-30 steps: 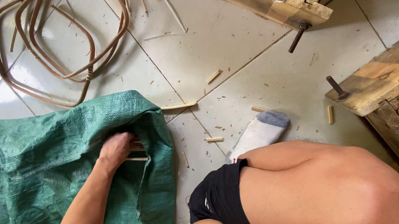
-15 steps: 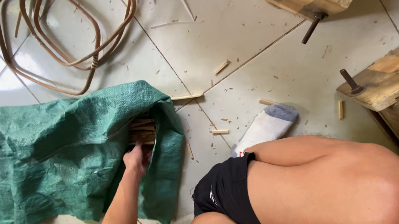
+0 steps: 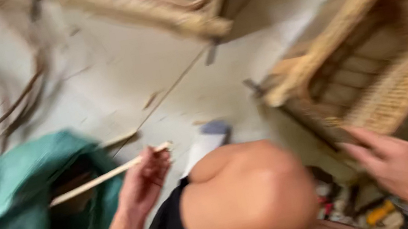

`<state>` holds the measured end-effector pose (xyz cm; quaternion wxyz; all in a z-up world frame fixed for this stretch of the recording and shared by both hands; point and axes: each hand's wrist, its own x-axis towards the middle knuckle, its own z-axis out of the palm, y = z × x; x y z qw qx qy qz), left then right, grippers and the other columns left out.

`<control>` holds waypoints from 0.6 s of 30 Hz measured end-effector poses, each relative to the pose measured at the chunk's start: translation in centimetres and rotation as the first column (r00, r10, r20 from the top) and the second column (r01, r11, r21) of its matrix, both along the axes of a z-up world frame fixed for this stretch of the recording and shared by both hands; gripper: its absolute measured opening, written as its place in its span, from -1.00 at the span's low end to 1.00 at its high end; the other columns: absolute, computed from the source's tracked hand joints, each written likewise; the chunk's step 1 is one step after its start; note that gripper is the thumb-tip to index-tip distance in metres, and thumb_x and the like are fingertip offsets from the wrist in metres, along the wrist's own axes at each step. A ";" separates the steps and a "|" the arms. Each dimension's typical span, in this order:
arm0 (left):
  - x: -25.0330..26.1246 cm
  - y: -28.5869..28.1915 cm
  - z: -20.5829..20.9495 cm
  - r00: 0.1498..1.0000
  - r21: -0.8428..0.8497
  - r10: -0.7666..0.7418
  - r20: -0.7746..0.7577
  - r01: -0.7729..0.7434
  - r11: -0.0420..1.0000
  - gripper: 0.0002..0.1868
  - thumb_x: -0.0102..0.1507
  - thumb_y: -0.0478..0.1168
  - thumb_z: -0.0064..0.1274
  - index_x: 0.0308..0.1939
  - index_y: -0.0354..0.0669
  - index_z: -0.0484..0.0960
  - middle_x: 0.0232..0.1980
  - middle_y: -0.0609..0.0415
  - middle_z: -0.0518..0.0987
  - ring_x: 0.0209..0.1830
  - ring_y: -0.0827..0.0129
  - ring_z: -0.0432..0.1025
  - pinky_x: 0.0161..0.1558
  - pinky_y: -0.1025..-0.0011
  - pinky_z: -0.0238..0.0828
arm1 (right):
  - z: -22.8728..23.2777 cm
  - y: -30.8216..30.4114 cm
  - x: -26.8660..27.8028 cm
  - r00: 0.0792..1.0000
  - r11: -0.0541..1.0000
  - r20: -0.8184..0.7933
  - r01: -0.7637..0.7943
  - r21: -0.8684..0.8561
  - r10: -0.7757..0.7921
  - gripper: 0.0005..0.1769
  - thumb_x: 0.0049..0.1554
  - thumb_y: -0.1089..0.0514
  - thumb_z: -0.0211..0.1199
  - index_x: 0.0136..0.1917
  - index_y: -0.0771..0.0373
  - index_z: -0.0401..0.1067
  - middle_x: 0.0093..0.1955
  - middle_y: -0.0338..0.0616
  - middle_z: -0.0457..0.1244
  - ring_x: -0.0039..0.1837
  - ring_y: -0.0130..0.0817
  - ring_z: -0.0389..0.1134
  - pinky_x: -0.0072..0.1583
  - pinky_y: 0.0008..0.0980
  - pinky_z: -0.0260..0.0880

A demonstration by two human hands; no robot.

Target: The person assembles a rectangular woven basket by inserting curved bamboo strips into a wooden mold, tapping them with a hammer, applying glue to the joints, and trimming excess material with pliers.

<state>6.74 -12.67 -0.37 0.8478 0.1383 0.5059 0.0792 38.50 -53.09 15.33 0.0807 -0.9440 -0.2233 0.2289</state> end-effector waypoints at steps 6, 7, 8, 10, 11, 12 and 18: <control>19.0 -4.5 5.3 0.850 -0.056 -0.108 0.516 0.159 0.986 -0.82 0.42 -0.12 0.15 -0.09 -0.12 0.55 -0.21 0.21 0.51 -0.26 0.47 0.34 -0.11 0.46 0.31 | -1.4 12.5 0.2 0.671 0.728 -0.720 0.402 0.555 0.179 -0.28 0.23 -0.01 0.18 0.57 0.27 0.14 0.22 -0.15 0.37 0.13 -0.45 0.41 0.15 -0.43 0.50; 20.1 -5.2 5.3 0.820 -0.025 -0.147 0.553 0.192 0.981 -0.81 0.44 -0.11 0.15 -0.09 -0.12 0.53 -0.24 0.22 0.48 -0.28 0.47 0.31 -0.12 0.45 0.30 | -2.0 13.9 0.2 0.685 0.637 -0.680 0.408 0.654 0.260 -0.32 0.29 0.00 0.19 0.55 0.35 0.15 0.32 -0.16 0.28 0.31 -0.51 0.31 0.28 -0.45 0.39; 21.3 -5.9 5.1 0.787 0.007 -0.185 0.589 0.223 0.975 -0.80 0.46 -0.10 0.15 -0.09 -0.12 0.51 -0.28 0.22 0.44 -0.31 0.46 0.29 -0.12 0.43 0.29 | -2.8 14.9 0.1 0.799 0.634 -0.554 0.305 0.711 0.236 -0.34 0.32 0.00 0.20 0.56 0.36 0.18 0.32 -0.13 0.30 0.35 -0.51 0.27 0.33 -0.47 0.32; 22.0 -7.0 4.7 0.778 -0.028 -0.208 0.592 0.279 0.960 -0.84 0.48 -0.15 0.15 0.02 -0.13 0.55 -0.19 0.21 0.48 -0.26 0.45 0.30 -0.04 0.39 0.30 | -4.0 17.0 0.3 0.645 0.500 -0.735 0.576 0.646 0.207 -0.36 0.34 -0.05 0.14 0.56 0.34 0.26 0.24 -0.13 0.33 0.23 -0.52 0.31 0.25 -0.47 0.38; 22.1 -7.3 4.5 0.779 -0.043 -0.216 0.589 0.297 0.954 -0.84 0.49 -0.18 0.14 0.07 -0.13 0.56 -0.15 0.20 0.50 -0.24 0.44 0.31 0.00 0.38 0.30 | -4.2 17.9 0.3 0.727 0.427 -0.648 0.524 0.736 0.225 -0.42 0.36 -0.04 0.15 0.50 0.38 0.34 0.23 -0.10 0.36 0.23 -0.50 0.34 0.27 -0.45 0.41; 22.1 -7.4 4.2 0.807 -0.041 -0.204 0.554 0.271 0.962 -0.77 0.42 -0.12 0.11 0.09 -0.12 0.57 -0.07 0.17 0.54 -0.14 0.39 0.35 0.05 0.32 0.30 | -4.1 18.6 0.8 0.801 0.353 -0.552 0.459 0.815 0.233 -0.47 0.38 -0.02 0.16 0.43 0.42 0.42 0.22 -0.06 0.39 0.23 -0.49 0.37 0.28 -0.43 0.44; 15.2 -2.9 5.1 0.946 0.056 -0.035 0.322 0.018 0.998 -0.60 0.42 0.01 -0.06 0.26 -0.08 0.49 0.28 0.00 0.52 0.37 0.16 0.35 0.37 0.08 0.19 | 2.7 10.3 15.9 0.752 -0.136 -0.659 0.651 0.747 -0.026 -0.82 0.31 0.26 0.04 0.01 0.39 0.43 -0.09 0.10 0.39 0.01 -0.07 0.48 0.16 -0.09 0.58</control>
